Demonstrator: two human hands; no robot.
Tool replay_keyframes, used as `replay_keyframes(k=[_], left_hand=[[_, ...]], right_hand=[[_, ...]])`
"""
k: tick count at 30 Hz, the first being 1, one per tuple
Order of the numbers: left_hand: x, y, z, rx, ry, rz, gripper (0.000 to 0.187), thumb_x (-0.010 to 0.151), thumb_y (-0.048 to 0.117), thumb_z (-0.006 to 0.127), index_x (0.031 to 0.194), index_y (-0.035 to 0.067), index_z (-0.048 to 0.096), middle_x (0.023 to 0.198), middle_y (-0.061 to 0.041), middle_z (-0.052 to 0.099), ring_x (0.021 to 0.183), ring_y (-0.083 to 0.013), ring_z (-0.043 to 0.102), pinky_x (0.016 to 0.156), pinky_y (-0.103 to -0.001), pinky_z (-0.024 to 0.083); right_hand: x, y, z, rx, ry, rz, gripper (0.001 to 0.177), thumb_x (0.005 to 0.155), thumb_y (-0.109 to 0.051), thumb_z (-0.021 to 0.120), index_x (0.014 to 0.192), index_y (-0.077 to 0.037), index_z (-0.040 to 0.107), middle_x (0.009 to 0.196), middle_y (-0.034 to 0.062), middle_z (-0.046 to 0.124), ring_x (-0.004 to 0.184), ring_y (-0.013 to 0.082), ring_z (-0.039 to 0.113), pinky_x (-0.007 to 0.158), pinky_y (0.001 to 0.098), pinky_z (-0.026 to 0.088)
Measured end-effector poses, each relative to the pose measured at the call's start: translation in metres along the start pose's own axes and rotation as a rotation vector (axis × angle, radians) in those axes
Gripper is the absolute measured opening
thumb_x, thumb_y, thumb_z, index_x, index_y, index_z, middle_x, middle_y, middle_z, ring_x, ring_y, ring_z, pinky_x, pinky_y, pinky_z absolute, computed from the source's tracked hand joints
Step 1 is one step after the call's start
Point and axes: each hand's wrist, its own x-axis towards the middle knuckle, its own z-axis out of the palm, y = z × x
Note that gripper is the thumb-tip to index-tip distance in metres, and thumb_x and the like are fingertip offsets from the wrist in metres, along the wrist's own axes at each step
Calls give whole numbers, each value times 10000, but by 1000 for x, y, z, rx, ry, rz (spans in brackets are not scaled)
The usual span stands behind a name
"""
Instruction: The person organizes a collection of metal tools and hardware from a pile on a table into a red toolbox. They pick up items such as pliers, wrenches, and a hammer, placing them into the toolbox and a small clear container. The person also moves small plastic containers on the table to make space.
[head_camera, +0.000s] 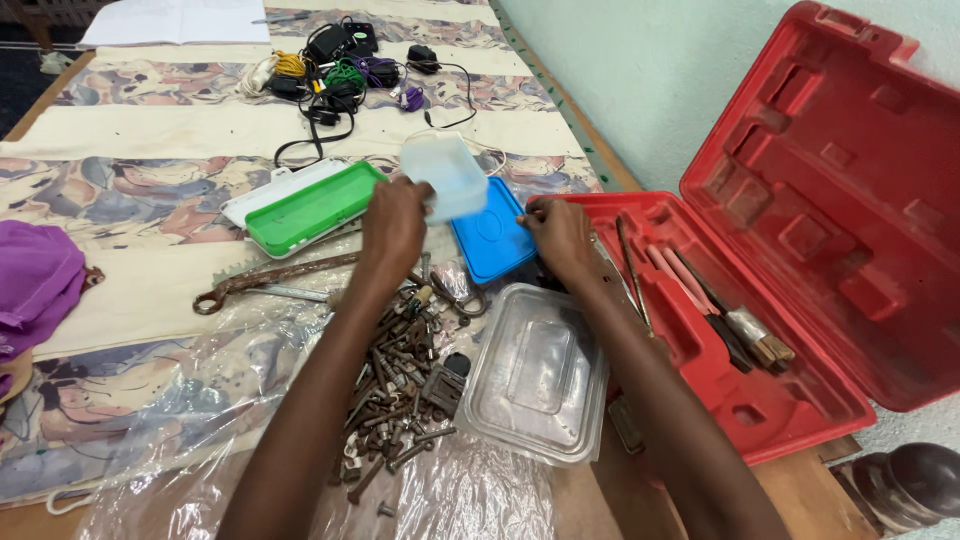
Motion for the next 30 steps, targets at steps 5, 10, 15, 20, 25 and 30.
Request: replay_keyframes(k=[5, 10, 15, 20, 25, 30], left_hand=[[-38, 34, -4, 122, -47, 137, 282, 823, -51, 668, 1042, 76, 791, 972, -185, 736, 899, -354, 692, 751, -491, 584], [-41, 52, -4, 120, -67, 225, 299, 770, -49, 651, 1029, 45, 767, 1011, -193, 700, 973, -371, 637, 842, -475, 563], [-49, 59, 25, 56, -251, 213, 129, 891, 0, 652, 987, 18, 736, 993, -220, 686, 937, -370, 666, 828, -475, 570], [-60, 63, 35, 162, -322, 310, 274, 693, -94, 670, 944, 1, 723, 963, -215, 695, 974, -392, 668, 834, -464, 568], [-53, 61, 24, 67, -365, 252, 178, 828, -93, 642, 943, 7, 733, 990, -218, 690, 959, -377, 692, 837, -470, 569], [-59, 62, 15, 41, -385, 232, 298, 793, -113, 629, 1039, 16, 738, 1113, -204, 676, 973, -384, 690, 810, -481, 570]], right_hand=[[-11, -12, -14, -130, -37, -131, 121, 821, -152, 771, 925, -101, 806, 811, 185, 734, 753, 373, 703, 727, 505, 539], [-17, -6, -13, -267, -127, -186, 147, 831, -131, 722, 949, -110, 808, 823, 202, 728, 817, 396, 698, 778, 520, 534], [-7, 8, -4, 43, 97, 23, 224, 900, -166, 671, 1084, -80, 767, 908, 201, 738, 864, 366, 734, 781, 468, 560], [-17, 0, -27, 66, -160, -49, 238, 918, -188, 684, 1107, -66, 761, 893, 191, 759, 807, 327, 748, 758, 435, 558], [-20, -10, -39, 43, -233, -22, 276, 883, -203, 744, 1116, -56, 756, 896, 187, 764, 804, 312, 749, 766, 425, 558], [-20, -7, -38, 35, -212, -55, 300, 866, -189, 752, 1137, -58, 759, 933, 188, 762, 853, 314, 747, 797, 424, 559]])
